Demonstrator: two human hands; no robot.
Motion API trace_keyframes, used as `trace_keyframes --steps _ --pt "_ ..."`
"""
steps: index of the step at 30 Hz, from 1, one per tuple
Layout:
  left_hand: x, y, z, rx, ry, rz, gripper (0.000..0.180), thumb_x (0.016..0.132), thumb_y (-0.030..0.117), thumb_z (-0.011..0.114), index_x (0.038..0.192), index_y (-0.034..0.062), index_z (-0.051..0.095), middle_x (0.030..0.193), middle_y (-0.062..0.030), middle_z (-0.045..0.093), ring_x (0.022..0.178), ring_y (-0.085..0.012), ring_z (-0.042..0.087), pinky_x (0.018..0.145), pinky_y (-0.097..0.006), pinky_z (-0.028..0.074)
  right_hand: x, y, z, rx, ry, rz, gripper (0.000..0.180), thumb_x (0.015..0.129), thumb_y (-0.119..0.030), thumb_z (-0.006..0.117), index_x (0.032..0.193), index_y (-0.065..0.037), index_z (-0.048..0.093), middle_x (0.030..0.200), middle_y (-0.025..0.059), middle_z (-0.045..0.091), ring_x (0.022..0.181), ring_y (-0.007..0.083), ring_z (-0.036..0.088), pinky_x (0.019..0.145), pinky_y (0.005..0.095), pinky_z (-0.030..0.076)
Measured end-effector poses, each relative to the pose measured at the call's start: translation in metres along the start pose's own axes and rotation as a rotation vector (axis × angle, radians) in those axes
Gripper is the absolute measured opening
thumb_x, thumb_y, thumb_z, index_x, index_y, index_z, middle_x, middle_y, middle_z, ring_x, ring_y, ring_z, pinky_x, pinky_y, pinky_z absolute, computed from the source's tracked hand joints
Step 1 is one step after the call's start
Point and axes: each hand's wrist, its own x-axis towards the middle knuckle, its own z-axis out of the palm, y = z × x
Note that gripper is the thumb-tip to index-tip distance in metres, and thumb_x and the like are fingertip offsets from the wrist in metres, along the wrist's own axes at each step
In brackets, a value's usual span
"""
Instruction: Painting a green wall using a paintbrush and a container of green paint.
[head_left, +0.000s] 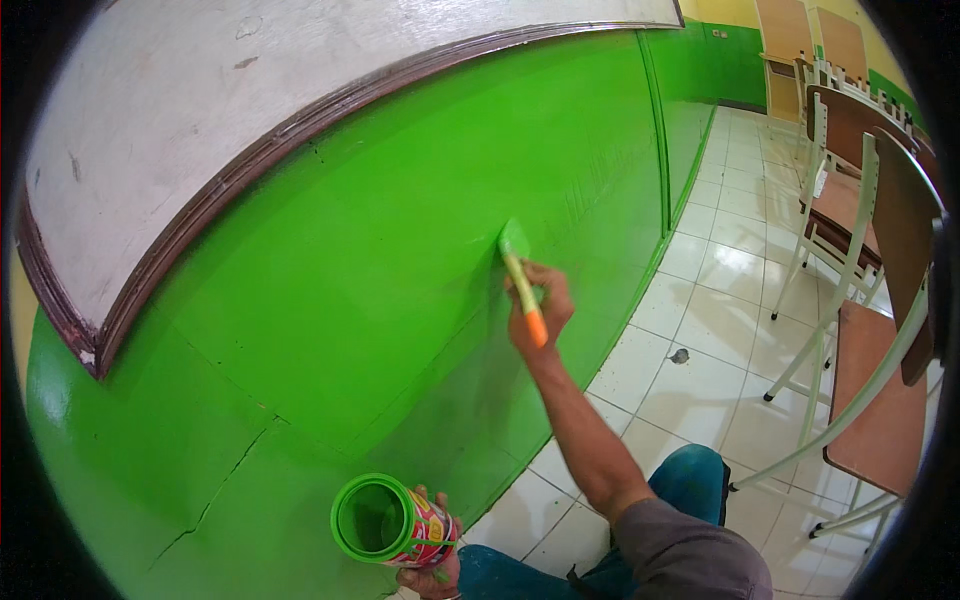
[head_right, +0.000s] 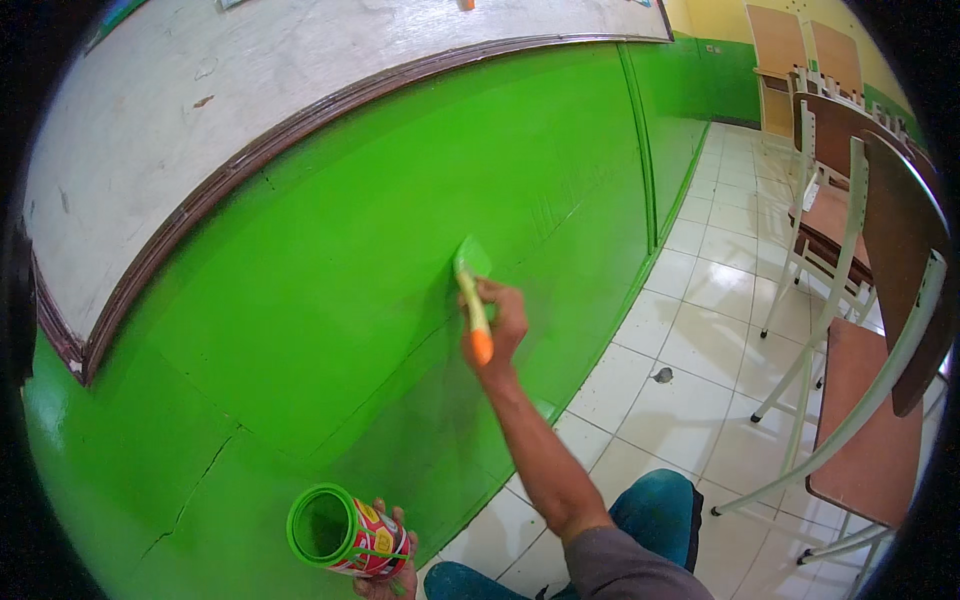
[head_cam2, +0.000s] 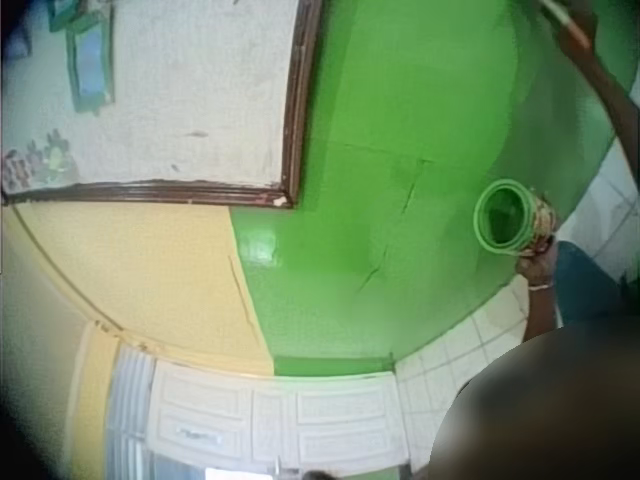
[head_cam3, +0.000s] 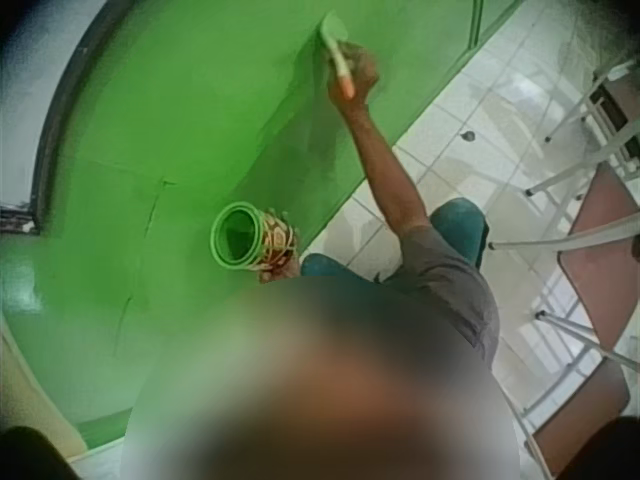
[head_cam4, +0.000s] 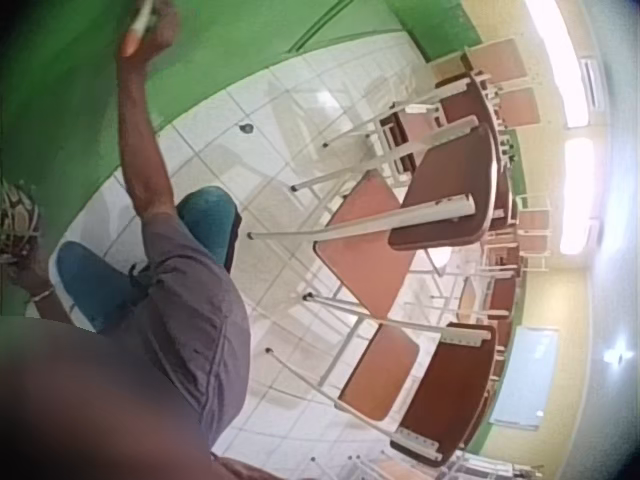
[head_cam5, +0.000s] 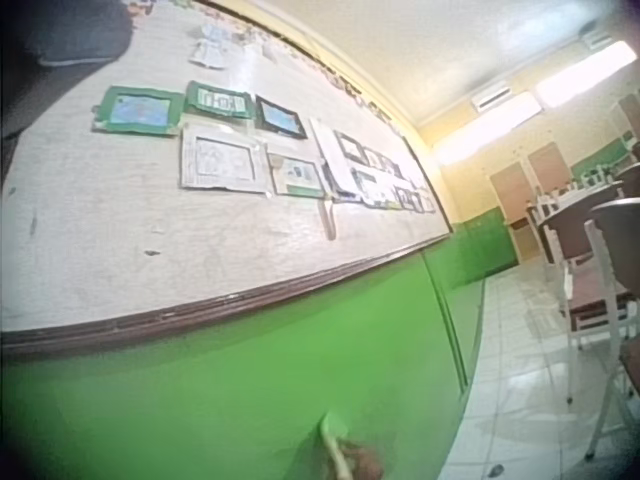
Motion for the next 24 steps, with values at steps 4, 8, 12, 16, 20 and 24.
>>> trace_keyframes --steps 4,8,12,16,20,24 --pt "0.005 -0.005 0.023 -0.029 0.049 0.011 0.120 0.058 0.029 0.093 0.155 0.0125 0.025 0.157 -0.0184 0.030 0.142 -0.0433 0.033 0.107 -0.056 0.044 -0.032 -0.061 -0.004 0.013 -0.065 0.018 0.020 0.075 0.002 0.078 0.087 -0.001 0.061 0.088 0.0192 0.069 0.086 0.0301 0.071 0.070 0.0372 0.054" --pt "0.003 -0.003 0.012 -0.013 0.057 -0.017 0.121 0.058 0.031 0.092 0.156 0.0136 0.025 0.158 -0.0176 0.029 0.142 -0.0432 0.033 0.106 -0.056 0.046 -0.037 -0.088 -0.023 0.326 -0.282 0.253 0.022 0.079 0.001 0.079 0.093 -0.001 0.062 0.094 0.0150 0.070 0.085 0.0224 0.069 0.072 0.0348 0.055" --pt "0.003 -0.007 0.014 -0.026 0.053 -0.022 0.120 0.058 0.030 0.092 0.156 0.0136 0.025 0.158 -0.0177 0.028 0.143 -0.0430 0.032 0.107 -0.056 0.046 -0.013 -0.071 -0.028 0.515 -0.300 0.580 0.023 0.080 -0.003 0.080 0.097 0.003 0.064 0.094 0.0101 0.070 0.083 0.0187 0.066 0.075 0.0330 0.054" --pt "0.008 -0.007 0.016 -0.041 0.043 -0.020 0.120 0.058 0.030 0.092 0.156 0.0136 0.025 0.158 -0.0177 0.027 0.143 -0.0428 0.031 0.107 -0.057 0.046 0.029 -0.013 -0.012 0.326 -0.183 0.707 0.025 0.083 -0.005 0.077 0.100 0.009 0.066 0.092 0.0120 0.071 0.081 0.0185 0.066 0.073 0.0321 0.053" --pt "0.013 -0.008 0.023 -0.043 0.031 -0.051 0.120 0.057 0.029 0.092 0.155 0.0135 0.025 0.158 -0.0177 0.027 0.143 -0.0433 0.031 0.107 -0.058 0.046 0.062 0.050 -0.028 0.118 0.053 0.633 0.019 0.083 -0.004 0.077 0.098 0.005 0.067 0.090 0.0101 0.070 0.080 0.0170 0.065 0.073 0.0314 0.052" --pt "0.012 -0.001 0.022 -0.043 -0.006 -0.059 0.120 0.056 0.028 0.092 0.155 0.0132 0.026 0.157 -0.0178 0.029 0.143 -0.0438 0.031 0.106 -0.059 0.046 0.044 0.025 -0.018 0.007 0.160 0.415 0.016 0.083 0.000 0.075 0.092 -0.001 0.062 0.090 0.0078 0.069 0.082 0.0152 0.064 0.078 0.0295 0.052"
